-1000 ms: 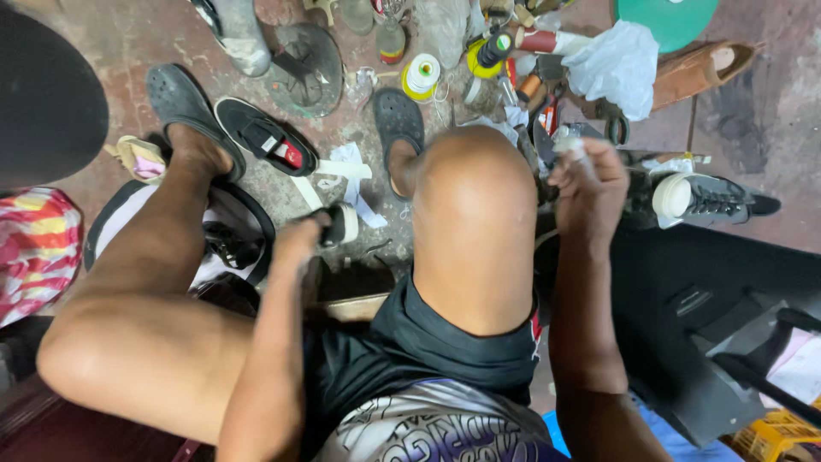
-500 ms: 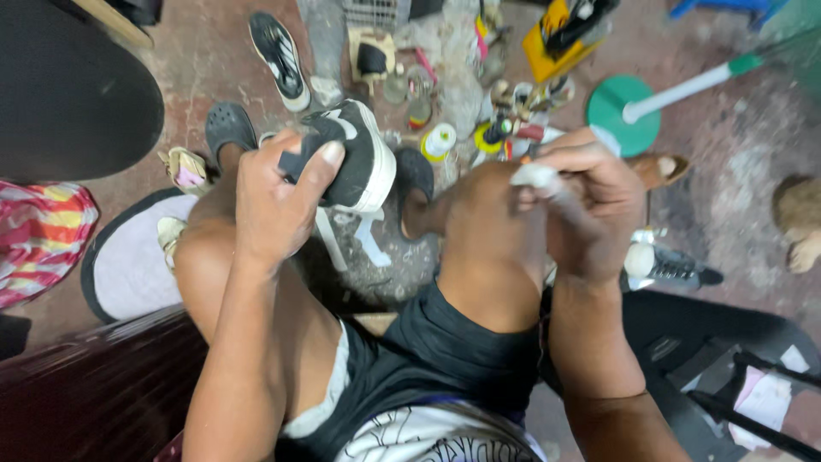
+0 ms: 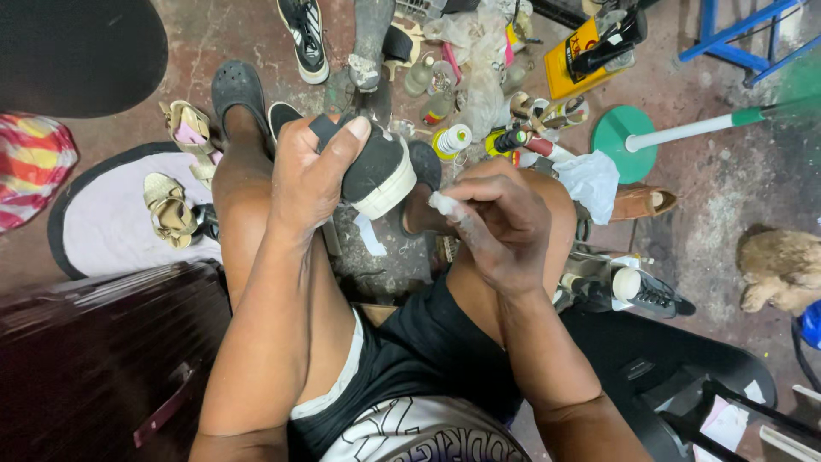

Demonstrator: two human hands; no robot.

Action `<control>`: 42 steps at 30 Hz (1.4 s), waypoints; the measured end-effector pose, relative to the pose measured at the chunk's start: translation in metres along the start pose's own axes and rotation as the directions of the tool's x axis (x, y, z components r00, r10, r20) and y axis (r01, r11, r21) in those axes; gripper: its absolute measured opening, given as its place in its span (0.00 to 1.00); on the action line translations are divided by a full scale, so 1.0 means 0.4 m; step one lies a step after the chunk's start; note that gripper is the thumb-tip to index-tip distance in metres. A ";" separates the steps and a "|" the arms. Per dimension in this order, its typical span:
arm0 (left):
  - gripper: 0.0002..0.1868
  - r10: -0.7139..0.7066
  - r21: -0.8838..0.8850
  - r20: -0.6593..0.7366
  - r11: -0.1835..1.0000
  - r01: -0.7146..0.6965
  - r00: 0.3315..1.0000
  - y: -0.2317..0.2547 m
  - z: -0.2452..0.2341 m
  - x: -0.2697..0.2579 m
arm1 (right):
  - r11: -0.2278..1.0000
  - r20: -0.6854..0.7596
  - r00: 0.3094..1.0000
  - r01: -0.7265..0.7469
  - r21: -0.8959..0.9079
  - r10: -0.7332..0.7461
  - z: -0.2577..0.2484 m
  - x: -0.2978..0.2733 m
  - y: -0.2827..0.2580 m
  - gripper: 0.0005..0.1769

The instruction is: The person is repairing a black Vans sneaker by applying a white adhesive strip to the sole and heel. They use a small brush to apply glue and carefully press the strip into place.

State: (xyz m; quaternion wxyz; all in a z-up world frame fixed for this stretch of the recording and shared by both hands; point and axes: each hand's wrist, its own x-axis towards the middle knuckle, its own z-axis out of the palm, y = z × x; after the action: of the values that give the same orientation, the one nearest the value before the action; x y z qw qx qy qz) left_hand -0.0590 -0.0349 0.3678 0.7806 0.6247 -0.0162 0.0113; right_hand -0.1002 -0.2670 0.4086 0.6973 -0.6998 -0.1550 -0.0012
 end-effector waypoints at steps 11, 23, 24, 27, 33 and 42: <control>0.17 -0.037 -0.001 0.025 0.999 0.037 0.999 0.006 0.008 -0.005 | 0.998 0.056 0.997 -0.061 -0.013 0.061 0.020 0.003 0.009 0.07; 0.18 0.015 0.104 0.034 0.994 -0.018 0.999 0.026 0.012 0.003 | 0.940 0.067 0.997 0.063 -0.334 -0.043 0.058 0.026 -0.015 0.07; 0.18 0.015 0.119 0.034 0.993 -0.019 0.999 0.029 0.012 0.002 | 0.916 0.065 0.997 0.073 -0.393 -0.051 0.062 0.027 -0.018 0.08; 0.17 0.016 0.136 0.009 0.991 -0.017 1.000 0.033 0.014 0.001 | 0.829 0.090 0.987 0.159 -0.537 -0.131 0.074 0.033 -0.023 0.10; 0.17 0.030 0.186 -0.059 0.982 -0.019 0.998 0.025 0.026 0.005 | 0.720 0.152 0.968 0.249 -0.648 -0.198 0.092 0.045 -0.018 0.11; 0.17 0.005 0.256 -0.124 0.966 0.027 0.992 0.005 0.034 0.007 | 0.675 0.227 0.944 0.331 -0.660 -0.240 0.097 0.048 -0.017 0.12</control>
State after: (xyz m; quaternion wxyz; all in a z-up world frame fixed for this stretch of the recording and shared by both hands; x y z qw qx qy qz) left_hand -0.0563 -0.0475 0.3728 0.6925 0.7188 0.0372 0.0476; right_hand -0.0916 -0.2251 0.4184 0.3668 -0.8741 -0.2929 -0.1250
